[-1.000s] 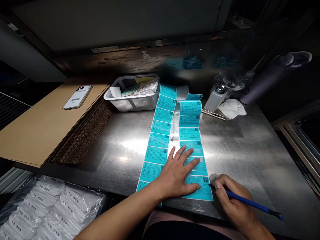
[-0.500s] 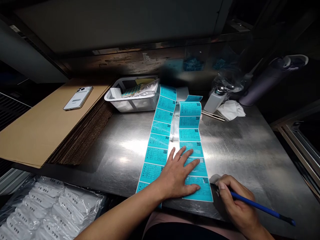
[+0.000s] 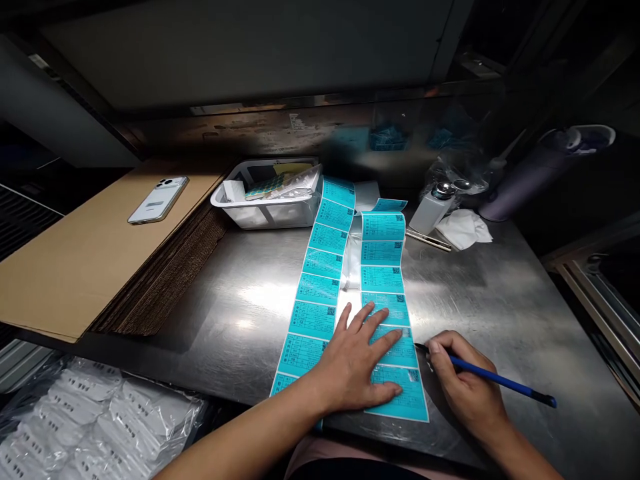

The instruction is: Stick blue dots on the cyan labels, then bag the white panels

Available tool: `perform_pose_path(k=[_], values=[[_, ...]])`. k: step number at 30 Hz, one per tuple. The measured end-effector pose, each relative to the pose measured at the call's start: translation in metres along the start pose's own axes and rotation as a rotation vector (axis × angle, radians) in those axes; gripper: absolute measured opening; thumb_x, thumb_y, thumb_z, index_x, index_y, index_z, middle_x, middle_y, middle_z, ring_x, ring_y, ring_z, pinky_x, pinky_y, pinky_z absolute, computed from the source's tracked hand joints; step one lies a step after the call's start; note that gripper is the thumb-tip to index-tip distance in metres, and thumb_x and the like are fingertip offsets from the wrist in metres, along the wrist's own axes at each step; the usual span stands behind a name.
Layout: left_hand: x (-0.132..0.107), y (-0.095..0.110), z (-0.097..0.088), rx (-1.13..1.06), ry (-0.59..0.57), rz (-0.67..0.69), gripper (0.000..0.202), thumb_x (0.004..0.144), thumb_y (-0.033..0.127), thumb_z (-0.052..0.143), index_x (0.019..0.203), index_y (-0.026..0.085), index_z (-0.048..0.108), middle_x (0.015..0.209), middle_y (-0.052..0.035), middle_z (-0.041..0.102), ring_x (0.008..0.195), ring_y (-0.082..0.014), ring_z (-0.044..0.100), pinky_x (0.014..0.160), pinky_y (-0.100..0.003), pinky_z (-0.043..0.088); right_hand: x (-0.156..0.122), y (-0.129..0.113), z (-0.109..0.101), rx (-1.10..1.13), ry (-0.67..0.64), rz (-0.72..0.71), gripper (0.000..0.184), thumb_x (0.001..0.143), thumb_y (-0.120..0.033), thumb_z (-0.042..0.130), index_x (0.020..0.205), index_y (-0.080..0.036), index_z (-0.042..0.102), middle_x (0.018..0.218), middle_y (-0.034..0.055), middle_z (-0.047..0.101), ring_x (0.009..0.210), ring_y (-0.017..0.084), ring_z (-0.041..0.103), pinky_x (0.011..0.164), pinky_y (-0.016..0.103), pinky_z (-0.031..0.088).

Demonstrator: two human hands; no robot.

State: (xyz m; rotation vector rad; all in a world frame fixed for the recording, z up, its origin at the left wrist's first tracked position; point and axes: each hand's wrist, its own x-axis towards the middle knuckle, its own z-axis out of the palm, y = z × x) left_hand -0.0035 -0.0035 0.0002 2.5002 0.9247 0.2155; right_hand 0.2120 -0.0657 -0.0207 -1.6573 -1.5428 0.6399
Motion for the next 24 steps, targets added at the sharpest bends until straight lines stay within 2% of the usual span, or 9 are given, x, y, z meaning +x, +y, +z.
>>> perform_pose_path(k=[13,24], values=[[0.0001,-0.0011,0.0008,-0.009,-0.001,-0.002,0.082,0.072,0.063,0.062,0.144,0.033,0.034,0.157,-0.0046,0.024,0.146,-0.0330,0.009,0.116,-0.061,0.003,0.0015,0.0048,0.0023,-0.037,-0.033,0.022,0.022,0.094,-0.039,0.050,0.082,-0.023,0.058,0.072,-0.0042,0.059,0.067,0.012,0.056,0.063,0.025,0.041],[-0.0002,-0.0009,0.0008,-0.015,0.004,0.004,0.082,0.072,0.063,0.062,0.143,0.033,0.035,0.157,-0.0047,0.025,0.146,-0.0338,0.010,0.116,-0.062,0.004,0.0025,0.0007,0.0037,-0.055,-0.021,0.025,0.026,0.093,-0.040,0.050,0.075,-0.022,0.054,0.064,-0.0043,0.055,0.058,0.012,0.052,0.056,0.026,0.039]])
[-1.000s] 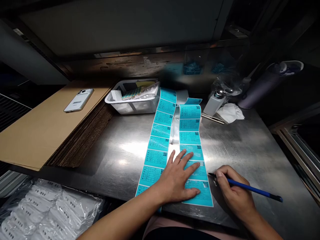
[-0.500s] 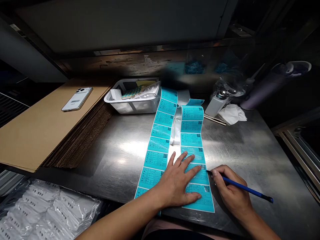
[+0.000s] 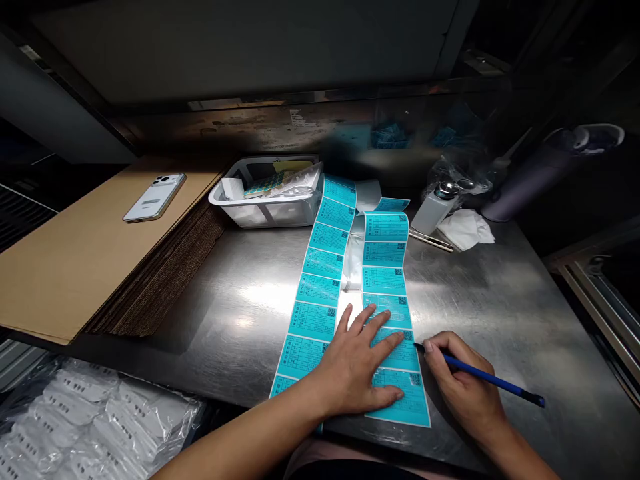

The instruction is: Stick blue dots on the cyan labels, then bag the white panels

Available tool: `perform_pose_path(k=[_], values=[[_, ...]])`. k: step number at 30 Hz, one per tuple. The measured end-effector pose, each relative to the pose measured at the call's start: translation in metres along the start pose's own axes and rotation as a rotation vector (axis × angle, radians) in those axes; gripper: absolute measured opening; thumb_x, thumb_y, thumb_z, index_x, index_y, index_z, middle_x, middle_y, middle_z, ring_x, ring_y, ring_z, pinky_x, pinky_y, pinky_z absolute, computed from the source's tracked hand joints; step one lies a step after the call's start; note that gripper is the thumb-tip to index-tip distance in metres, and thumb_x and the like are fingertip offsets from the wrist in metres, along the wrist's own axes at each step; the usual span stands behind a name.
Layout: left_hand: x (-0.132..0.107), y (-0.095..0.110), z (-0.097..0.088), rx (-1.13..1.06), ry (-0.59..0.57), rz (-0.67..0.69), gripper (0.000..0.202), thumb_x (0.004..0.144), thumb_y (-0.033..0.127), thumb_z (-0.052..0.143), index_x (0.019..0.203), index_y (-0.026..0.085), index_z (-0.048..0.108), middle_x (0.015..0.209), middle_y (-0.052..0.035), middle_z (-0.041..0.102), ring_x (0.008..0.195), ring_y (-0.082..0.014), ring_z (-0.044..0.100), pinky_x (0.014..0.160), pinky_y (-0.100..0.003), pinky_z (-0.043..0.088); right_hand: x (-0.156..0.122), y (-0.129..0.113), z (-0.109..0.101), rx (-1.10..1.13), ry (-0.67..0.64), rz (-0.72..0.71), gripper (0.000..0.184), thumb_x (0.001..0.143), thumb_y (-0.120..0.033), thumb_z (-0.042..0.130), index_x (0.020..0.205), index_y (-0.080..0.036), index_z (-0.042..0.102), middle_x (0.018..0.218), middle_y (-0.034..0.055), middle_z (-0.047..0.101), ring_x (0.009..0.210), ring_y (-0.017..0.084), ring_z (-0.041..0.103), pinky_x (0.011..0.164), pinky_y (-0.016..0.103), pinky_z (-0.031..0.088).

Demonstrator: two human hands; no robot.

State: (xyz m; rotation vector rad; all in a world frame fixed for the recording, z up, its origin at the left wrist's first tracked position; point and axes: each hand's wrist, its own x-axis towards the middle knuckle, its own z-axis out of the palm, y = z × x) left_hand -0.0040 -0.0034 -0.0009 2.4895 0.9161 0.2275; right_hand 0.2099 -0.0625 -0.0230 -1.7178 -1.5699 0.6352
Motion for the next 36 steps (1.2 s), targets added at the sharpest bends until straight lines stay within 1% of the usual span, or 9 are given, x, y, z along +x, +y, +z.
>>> perform_pose_path(k=[9,13,16,19,22,28,30,33,36], values=[[0.000,0.000,0.000,0.004,-0.008,-0.008,0.082,0.073,0.064,0.061,0.144,0.034,0.033,0.157,-0.0043,0.023,0.146,-0.0323,0.008,0.117,-0.061,0.003,-0.003,0.005,-0.001,0.028,0.049,0.016,0.022,0.092,-0.039,0.052,0.079,-0.022,0.056,0.066,-0.0046,0.056,0.059,0.011,0.052,0.057,0.025,0.040],[-0.001,0.000,-0.001,0.004,-0.003,-0.005,0.082,0.072,0.064,0.061,0.143,0.034,0.034,0.156,-0.0052,0.025,0.145,-0.0336,0.011,0.116,-0.062,0.004,-0.003,0.009,0.000,0.155,0.155,0.081,0.017,0.092,-0.039,0.055,0.093,-0.023,0.060,0.082,-0.0021,0.062,0.074,0.013,0.060,0.066,0.025,0.046],[-0.001,0.001,-0.002,0.007,-0.001,-0.006,0.081,0.072,0.064,0.061,0.143,0.034,0.035,0.156,-0.0057,0.026,0.145,-0.0340,0.013,0.116,-0.062,0.005,-0.002,0.010,0.001,0.228,0.176,0.065,0.025,0.092,-0.040,0.054,0.111,-0.025,0.061,0.102,0.0012,0.065,0.089,0.016,0.062,0.078,0.026,0.048],[-0.001,0.000,-0.003,0.010,0.001,0.000,0.082,0.072,0.063,0.061,0.143,0.033,0.034,0.157,-0.0067,0.025,0.145,-0.0337,0.014,0.116,-0.063,0.006,-0.001,0.009,-0.002,0.277,0.132,0.075,0.030,0.095,-0.041,0.048,0.117,-0.024,0.061,0.094,0.0016,0.067,0.078,0.014,0.063,0.071,0.026,0.051],[-0.002,0.000,-0.003,0.012,-0.003,0.005,0.083,0.073,0.064,0.061,0.144,0.033,0.033,0.157,-0.0075,0.024,0.145,-0.0338,0.015,0.115,-0.063,0.006,0.002,0.009,-0.015,0.108,0.116,0.085,0.027,0.093,-0.043,0.050,0.110,-0.025,0.061,0.086,0.0005,0.067,0.074,0.015,0.064,0.067,0.026,0.051],[-0.002,0.000,-0.004,0.026,-0.017,-0.013,0.080,0.075,0.065,0.057,0.144,0.032,0.033,0.157,-0.0071,0.023,0.146,-0.0327,0.013,0.116,-0.063,0.004,0.013,0.017,-0.057,-0.242,0.036,-0.035,0.050,0.092,-0.022,0.033,0.141,-0.032,0.035,0.126,0.0002,0.058,0.106,0.018,0.059,0.087,0.032,0.050],[-0.003,0.000,-0.004,0.041,-0.022,-0.014,0.080,0.076,0.065,0.057,0.144,0.033,0.033,0.158,-0.0066,0.023,0.146,-0.0320,0.012,0.116,-0.062,0.004,0.015,0.019,-0.067,-0.281,0.083,-0.063,0.046,0.094,-0.027,0.036,0.139,-0.035,0.039,0.128,-0.0021,0.057,0.106,0.017,0.059,0.087,0.031,0.051],[-0.003,-0.001,-0.003,0.066,-0.029,-0.018,0.081,0.075,0.064,0.059,0.144,0.033,0.032,0.158,-0.0053,0.021,0.146,-0.0310,0.011,0.117,-0.061,0.005,0.019,0.018,-0.075,-0.309,0.194,-0.107,0.034,0.094,-0.040,0.044,0.127,-0.034,0.051,0.119,-0.0024,0.061,0.090,0.015,0.062,0.072,0.026,0.052],[-0.003,-0.001,-0.003,0.088,-0.027,-0.021,0.082,0.074,0.061,0.061,0.145,0.033,0.031,0.159,-0.0038,0.019,0.147,-0.0299,0.009,0.117,-0.060,0.006,0.023,0.016,-0.074,-0.308,0.303,-0.206,0.026,0.094,-0.036,0.051,0.118,-0.028,0.057,0.104,-0.0008,0.064,0.073,0.011,0.060,0.061,0.022,0.049]])
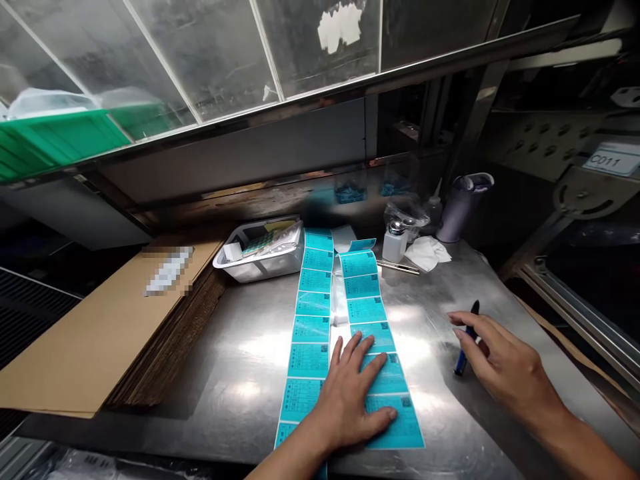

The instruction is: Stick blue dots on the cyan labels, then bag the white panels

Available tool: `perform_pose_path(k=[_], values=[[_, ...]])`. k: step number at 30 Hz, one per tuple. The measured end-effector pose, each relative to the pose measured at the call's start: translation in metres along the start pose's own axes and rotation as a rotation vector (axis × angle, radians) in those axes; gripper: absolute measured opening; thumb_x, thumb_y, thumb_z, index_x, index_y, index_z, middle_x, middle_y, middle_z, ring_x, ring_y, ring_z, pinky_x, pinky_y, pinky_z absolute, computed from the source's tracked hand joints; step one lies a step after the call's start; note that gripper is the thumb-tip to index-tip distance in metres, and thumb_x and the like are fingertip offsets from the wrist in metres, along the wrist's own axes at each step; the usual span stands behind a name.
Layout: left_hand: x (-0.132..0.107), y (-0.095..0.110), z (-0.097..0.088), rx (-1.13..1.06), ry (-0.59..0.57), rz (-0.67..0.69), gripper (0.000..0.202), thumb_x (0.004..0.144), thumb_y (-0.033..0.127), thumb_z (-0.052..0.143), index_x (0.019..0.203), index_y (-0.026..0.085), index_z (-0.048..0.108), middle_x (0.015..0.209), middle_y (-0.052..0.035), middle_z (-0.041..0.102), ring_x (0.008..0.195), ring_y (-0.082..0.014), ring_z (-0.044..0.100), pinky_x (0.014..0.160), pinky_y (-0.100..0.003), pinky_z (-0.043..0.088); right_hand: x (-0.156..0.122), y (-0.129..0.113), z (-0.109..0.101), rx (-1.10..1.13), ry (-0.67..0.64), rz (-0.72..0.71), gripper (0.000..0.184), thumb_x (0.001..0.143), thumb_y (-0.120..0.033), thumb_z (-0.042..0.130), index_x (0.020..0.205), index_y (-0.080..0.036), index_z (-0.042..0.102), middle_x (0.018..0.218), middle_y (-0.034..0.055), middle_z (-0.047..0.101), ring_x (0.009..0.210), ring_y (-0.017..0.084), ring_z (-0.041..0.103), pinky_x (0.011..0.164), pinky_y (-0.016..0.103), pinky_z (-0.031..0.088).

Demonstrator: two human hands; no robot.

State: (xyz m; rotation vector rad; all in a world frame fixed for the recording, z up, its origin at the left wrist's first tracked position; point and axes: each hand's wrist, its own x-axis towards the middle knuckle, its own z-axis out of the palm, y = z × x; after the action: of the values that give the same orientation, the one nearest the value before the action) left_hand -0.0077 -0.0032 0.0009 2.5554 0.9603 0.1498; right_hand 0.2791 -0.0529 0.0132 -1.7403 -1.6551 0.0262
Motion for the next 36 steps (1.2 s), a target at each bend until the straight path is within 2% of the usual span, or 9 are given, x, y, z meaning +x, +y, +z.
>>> perform_pose_path(k=[6,18,21,23,25,27,29,32,36], values=[[0.000,0.000,0.001,0.017,0.008,0.003,0.082,0.075,0.060,0.061,0.146,0.034,0.029,0.159,-0.0029,0.017,0.147,-0.0294,0.008,0.117,-0.060,0.005,0.001,0.006,0.014,-0.023,0.098,-0.295,0.022,0.090,-0.011,0.056,0.108,-0.022,0.063,0.095,0.0018,0.063,0.086,0.013,0.062,0.077,0.024,0.048],[-0.002,-0.002,0.006,-0.043,0.045,-0.016,0.082,0.073,0.062,0.062,0.145,0.039,0.029,0.158,0.0012,0.021,0.146,-0.0310,0.011,0.116,-0.064,0.006,0.003,0.018,0.027,-0.106,0.029,-0.251,0.024,0.095,-0.018,0.048,0.113,-0.024,0.062,0.090,0.0014,0.063,0.073,0.012,0.060,0.064,0.022,0.045],[-0.003,-0.006,0.010,-0.059,0.065,-0.007,0.080,0.074,0.069,0.055,0.144,0.041,0.029,0.158,0.0015,0.021,0.146,-0.0324,0.012,0.115,-0.067,0.008,0.026,0.014,0.024,-0.044,-0.118,-0.154,0.034,0.098,-0.029,0.040,0.130,-0.031,0.053,0.097,0.0007,0.063,0.072,0.012,0.060,0.064,0.023,0.046],[-0.002,-0.012,0.014,-0.051,0.070,0.012,0.080,0.075,0.073,0.052,0.144,0.041,0.029,0.158,0.0007,0.023,0.145,-0.0342,0.015,0.113,-0.069,0.011,0.051,0.007,0.025,-0.033,-0.264,-0.065,0.040,0.099,-0.033,0.035,0.138,-0.034,0.045,0.114,0.0010,0.062,0.086,0.015,0.062,0.073,0.026,0.047],[0.000,-0.019,0.021,-0.022,0.077,0.045,0.082,0.074,0.075,0.051,0.144,0.040,0.029,0.158,-0.0015,0.023,0.144,-0.0364,0.018,0.111,-0.071,0.015,0.080,-0.001,0.034,-0.055,-0.396,-0.003,0.040,0.097,-0.032,0.036,0.134,-0.032,0.050,0.123,0.0018,0.061,0.100,0.019,0.061,0.080,0.029,0.046],[0.002,-0.026,0.029,0.037,0.102,0.084,0.077,0.079,0.071,0.050,0.145,0.038,0.029,0.157,-0.0042,0.026,0.142,-0.0373,0.022,0.109,-0.070,0.021,0.111,-0.008,0.051,-0.081,-0.483,0.008,0.033,0.092,-0.030,0.042,0.118,-0.028,0.063,0.114,0.0036,0.066,0.100,0.023,0.062,0.080,0.031,0.044],[0.005,-0.030,0.036,0.126,0.154,0.098,0.057,0.090,0.055,0.047,0.143,0.037,0.033,0.154,-0.0049,0.033,0.140,-0.0346,0.029,0.108,-0.066,0.029,0.141,-0.014,0.071,-0.095,-0.515,-0.001,0.027,0.089,-0.028,0.046,0.102,-0.025,0.070,0.098,0.0047,0.070,0.092,0.023,0.064,0.075,0.030,0.044],[0.007,-0.030,0.040,0.230,0.226,0.092,0.040,0.096,0.038,0.042,0.136,0.037,0.043,0.147,-0.0041,0.044,0.136,-0.0304,0.038,0.106,-0.060,0.038,0.174,-0.024,0.094,-0.104,-0.497,0.013,0.030,0.088,-0.030,0.047,0.107,-0.023,0.069,0.096,0.0083,0.069,0.089,0.025,0.063,0.073,0.031,0.042],[0.003,-0.028,0.035,0.161,0.203,0.099,0.055,0.089,0.055,0.048,0.139,0.035,0.038,0.152,-0.0059,0.036,0.138,-0.0330,0.034,0.107,-0.062,0.035,0.178,-0.033,0.100,-0.062,-0.444,0.036,0.038,0.091,-0.034,0.041,0.121,-0.023,0.062,0.111,0.0118,0.065,0.099,0.030,0.061,0.078,0.037,0.041]])
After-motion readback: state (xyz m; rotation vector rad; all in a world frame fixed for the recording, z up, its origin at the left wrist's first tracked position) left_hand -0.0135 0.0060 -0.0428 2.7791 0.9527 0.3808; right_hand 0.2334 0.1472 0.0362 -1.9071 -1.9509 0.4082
